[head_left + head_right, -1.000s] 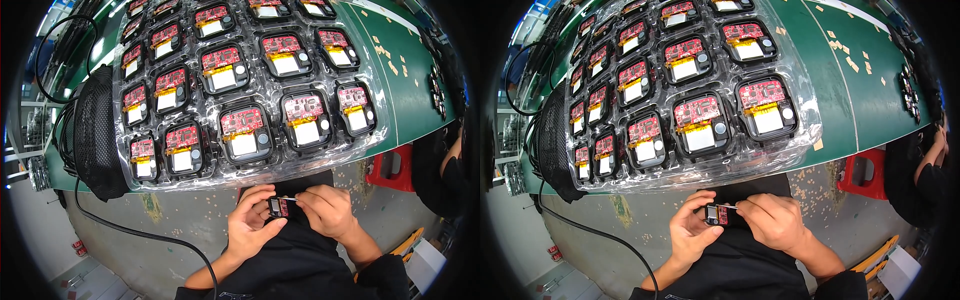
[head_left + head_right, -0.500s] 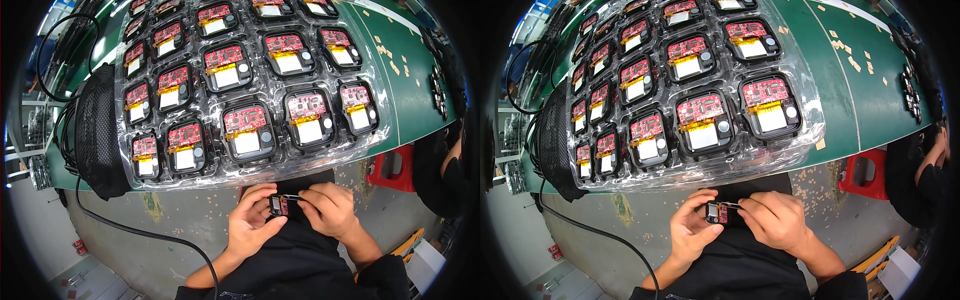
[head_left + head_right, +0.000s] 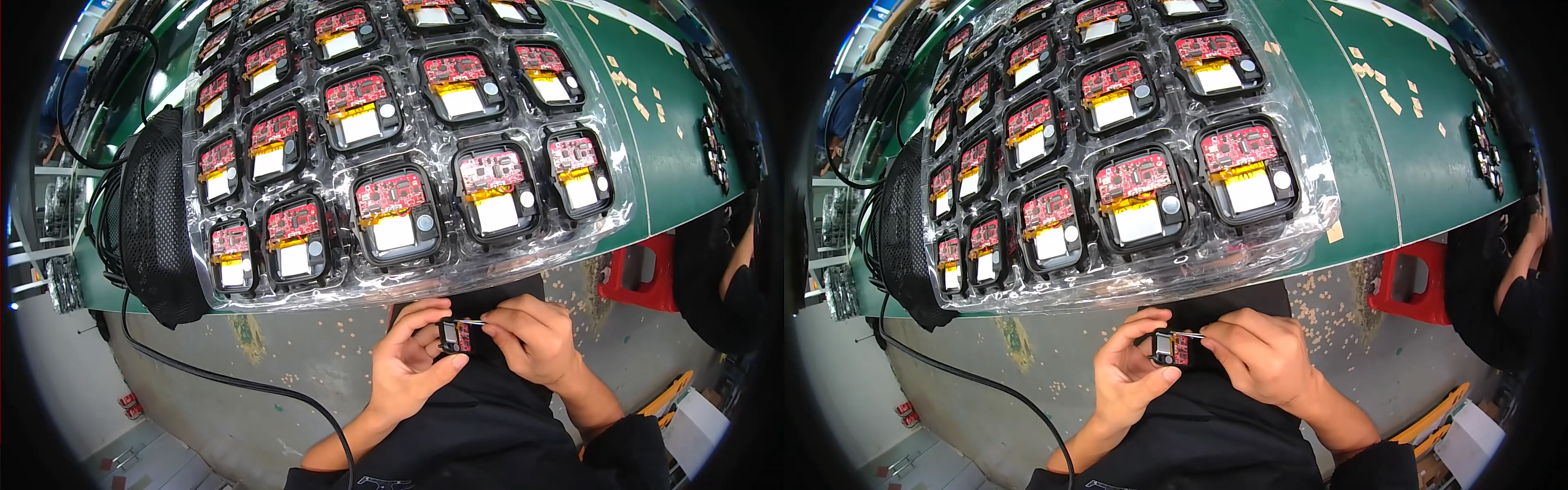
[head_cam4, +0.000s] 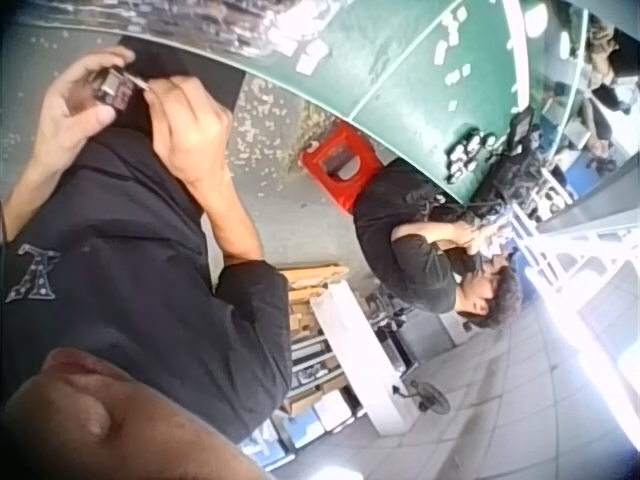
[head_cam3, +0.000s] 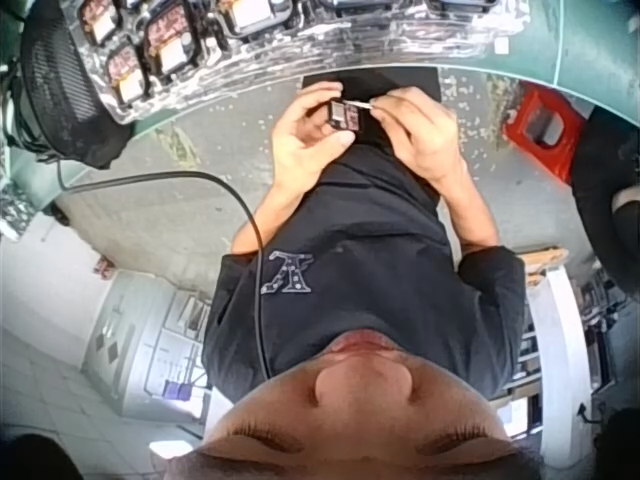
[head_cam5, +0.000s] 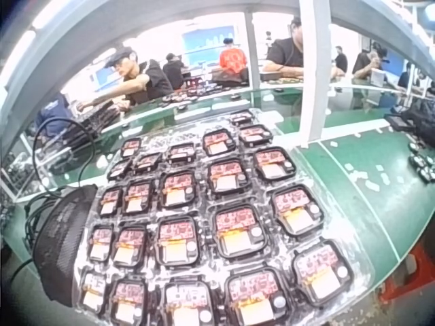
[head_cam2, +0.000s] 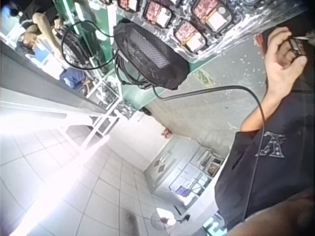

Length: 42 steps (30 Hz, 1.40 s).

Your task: Manually assemble and inspect smart watch or electronic components at a production line bench.

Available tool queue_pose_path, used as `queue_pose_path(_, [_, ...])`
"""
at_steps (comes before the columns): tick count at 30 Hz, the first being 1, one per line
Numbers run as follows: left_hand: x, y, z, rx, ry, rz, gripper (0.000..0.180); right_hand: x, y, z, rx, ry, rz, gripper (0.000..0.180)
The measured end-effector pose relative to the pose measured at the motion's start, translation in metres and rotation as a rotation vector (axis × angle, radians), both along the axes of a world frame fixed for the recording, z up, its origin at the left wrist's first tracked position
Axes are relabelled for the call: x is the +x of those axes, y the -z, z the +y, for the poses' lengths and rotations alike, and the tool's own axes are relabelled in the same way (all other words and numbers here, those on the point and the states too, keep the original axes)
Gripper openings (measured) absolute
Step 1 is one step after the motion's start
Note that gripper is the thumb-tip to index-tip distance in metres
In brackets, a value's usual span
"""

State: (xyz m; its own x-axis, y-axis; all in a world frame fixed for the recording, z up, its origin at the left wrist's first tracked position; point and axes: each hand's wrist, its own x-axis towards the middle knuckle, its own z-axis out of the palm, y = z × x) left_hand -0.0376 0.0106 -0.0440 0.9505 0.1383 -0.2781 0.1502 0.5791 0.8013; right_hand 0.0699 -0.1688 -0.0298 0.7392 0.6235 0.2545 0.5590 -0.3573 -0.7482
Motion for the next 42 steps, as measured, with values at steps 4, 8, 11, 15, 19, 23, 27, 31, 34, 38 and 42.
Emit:
queue_pose_path(4, [0.0, 0.0, -0.001, 0.019, 0.003, 0.001, 0.056, 0.0, -0.001, 0.001, 0.014, 0.0, 0.059, 0.015])
queue_pose_path(8, [0.002, -0.001, -0.002, 0.007, -0.003, -0.012, 0.055, 0.001, -0.003, 0.001, 0.021, 0.003, 0.15, 0.015])
queue_pose_path(11, [0.004, -0.001, -0.004, -0.001, -0.007, 0.004, 0.054, 0.002, -0.001, 0.0, 0.017, 0.01, 0.133, 0.014])
queue_pose_path(15, [0.004, -0.001, -0.005, 0.02, -0.027, 0.03, 0.055, 0.004, -0.001, 0.0, -0.021, 0.001, 0.017, 0.018])
queue_pose_path(19, [0.006, -0.003, -0.005, 0.03, -0.061, 0.07, 0.056, 0.004, 0.002, -0.001, -0.014, 0.0, -0.085, 0.022])
queue_pose_path(23, [0.006, -0.003, -0.005, 0.022, -0.066, 0.067, 0.057, 0.003, 0.006, -0.002, -0.015, -0.007, -0.129, 0.023])
queue_pose_path(27, [0.005, -0.002, -0.005, 0.03, -0.065, 0.07, 0.057, 0.002, 0.01, -0.001, -0.003, 0.003, -0.132, 0.023])
queue_pose_path(31, [0.005, -0.003, -0.005, 0.03, -0.072, 0.07, 0.056, 0.001, 0.008, 0.001, -0.011, 0.015, -0.145, 0.023])
queue_pose_path(34, [0.005, -0.004, -0.006, 0.019, -0.077, 0.072, 0.056, 0.002, 0.008, 0.001, -0.011, 0.007, -0.153, 0.022])
queue_pose_path(38, [0.006, -0.005, -0.006, 0.012, -0.078, 0.083, 0.056, 0.001, 0.01, 0.001, -0.002, 0.011, -0.155, 0.022])
queue_pose_path(42, [0.004, -0.001, -0.003, 0.008, -0.052, 0.047, 0.055, 0.001, 0.008, 0.0, 0.004, 0.021, -0.106, 0.02])
